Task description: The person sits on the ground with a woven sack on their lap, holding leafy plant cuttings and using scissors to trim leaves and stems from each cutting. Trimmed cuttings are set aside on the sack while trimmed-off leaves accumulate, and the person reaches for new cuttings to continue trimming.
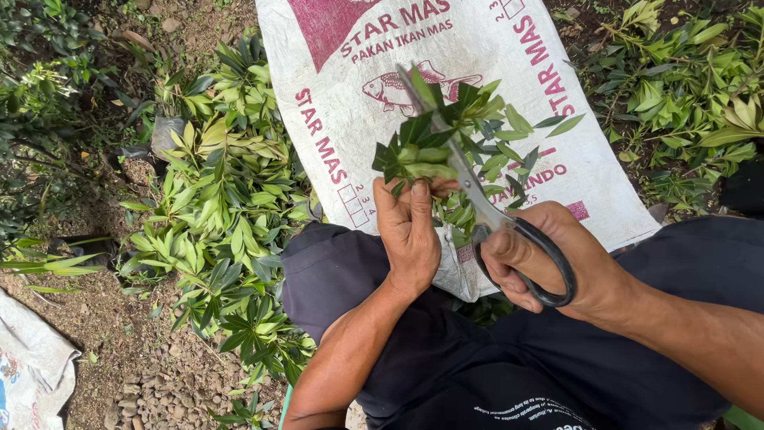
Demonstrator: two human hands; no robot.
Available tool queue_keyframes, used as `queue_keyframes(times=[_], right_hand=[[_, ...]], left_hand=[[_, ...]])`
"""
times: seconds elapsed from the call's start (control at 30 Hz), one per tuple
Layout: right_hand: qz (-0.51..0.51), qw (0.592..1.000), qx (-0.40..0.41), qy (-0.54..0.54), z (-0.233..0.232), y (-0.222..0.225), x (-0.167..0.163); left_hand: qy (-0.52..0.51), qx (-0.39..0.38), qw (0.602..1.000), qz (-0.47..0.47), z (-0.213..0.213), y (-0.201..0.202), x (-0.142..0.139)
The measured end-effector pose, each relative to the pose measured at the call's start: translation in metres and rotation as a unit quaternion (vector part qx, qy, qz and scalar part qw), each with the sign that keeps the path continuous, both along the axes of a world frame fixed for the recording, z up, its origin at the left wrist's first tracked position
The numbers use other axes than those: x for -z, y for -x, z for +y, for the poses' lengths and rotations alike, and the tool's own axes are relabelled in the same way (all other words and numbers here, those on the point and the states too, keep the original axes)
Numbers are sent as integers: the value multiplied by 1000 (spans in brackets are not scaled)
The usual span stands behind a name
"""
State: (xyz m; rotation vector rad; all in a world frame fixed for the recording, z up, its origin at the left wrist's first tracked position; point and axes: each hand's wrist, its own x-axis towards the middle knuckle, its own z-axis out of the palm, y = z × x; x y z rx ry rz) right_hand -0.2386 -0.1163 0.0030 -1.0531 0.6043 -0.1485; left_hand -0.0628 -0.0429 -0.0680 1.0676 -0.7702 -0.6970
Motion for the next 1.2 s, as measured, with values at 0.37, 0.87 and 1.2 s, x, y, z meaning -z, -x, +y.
queue_keyframes(times=[0.37, 0.87, 1.2], right_hand=[[-102, 986, -133, -20, 13, 32, 21], [41, 967, 234, 88, -44, 89, 16], [159, 941, 192, 228, -35, 58, 21]], left_hand=[[-208, 73, 975, 34, -35, -15, 18], [-467, 61, 705, -530, -106, -71, 170], [-344, 57, 701, -622, -97, -115, 85]])
